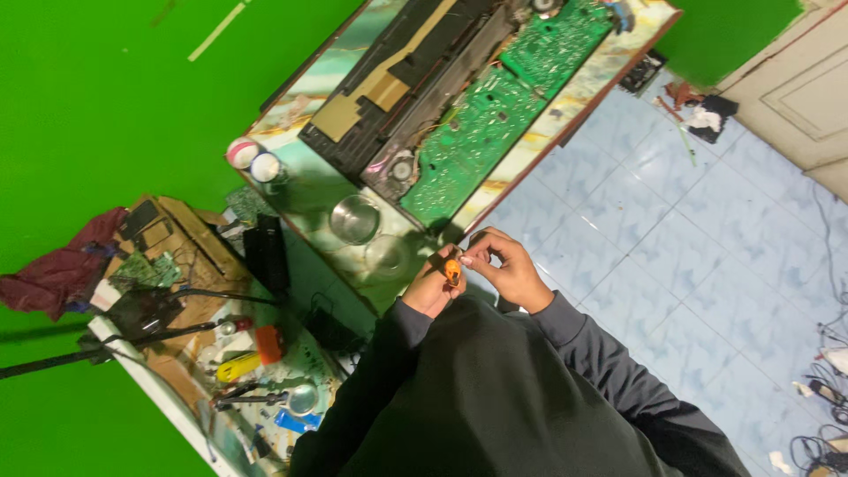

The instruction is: The person unscrews and removes components from an electronic keyboard using a screwdriver and by hand.

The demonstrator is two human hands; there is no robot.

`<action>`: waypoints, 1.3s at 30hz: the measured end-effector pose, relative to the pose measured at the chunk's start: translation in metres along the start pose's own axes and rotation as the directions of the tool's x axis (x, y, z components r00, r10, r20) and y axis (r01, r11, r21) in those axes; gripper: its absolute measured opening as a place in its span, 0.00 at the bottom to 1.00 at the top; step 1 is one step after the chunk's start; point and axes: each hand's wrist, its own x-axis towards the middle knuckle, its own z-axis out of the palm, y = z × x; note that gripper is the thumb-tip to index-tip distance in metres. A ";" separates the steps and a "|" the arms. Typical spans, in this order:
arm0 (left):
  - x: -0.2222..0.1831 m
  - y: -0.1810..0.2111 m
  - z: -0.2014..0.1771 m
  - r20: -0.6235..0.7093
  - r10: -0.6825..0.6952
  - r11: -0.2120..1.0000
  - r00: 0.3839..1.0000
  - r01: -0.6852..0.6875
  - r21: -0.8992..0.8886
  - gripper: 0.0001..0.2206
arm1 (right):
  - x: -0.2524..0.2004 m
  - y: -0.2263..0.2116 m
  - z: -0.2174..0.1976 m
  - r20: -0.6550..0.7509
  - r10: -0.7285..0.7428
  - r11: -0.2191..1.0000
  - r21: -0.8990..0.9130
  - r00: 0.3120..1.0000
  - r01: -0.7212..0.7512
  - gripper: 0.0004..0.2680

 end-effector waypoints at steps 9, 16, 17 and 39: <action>0.057 -0.050 0.079 -0.171 0.196 0.980 0.966 -0.190 0.050 0.02 | -0.019 -0.034 -0.092 0.004 -0.114 0.968 -0.226 0.993 0.112 0.09; 0.082 -0.077 0.092 -0.099 0.365 0.880 0.926 -0.309 0.362 0.01 | -0.031 -0.041 -0.116 0.121 -0.027 0.957 -0.285 0.992 0.061 0.11; 0.083 -0.079 0.093 -0.109 0.375 0.871 0.921 -0.310 0.381 0.01 | -0.033 -0.041 -0.119 0.093 -0.105 0.947 -0.294 0.990 0.128 0.11; 0.191 -0.008 0.026 -0.280 0.579 0.678 0.766 -0.262 0.687 0.09 | 0.090 -0.033 -0.125 -0.019 -0.104 0.955 -0.280 0.994 0.095 0.02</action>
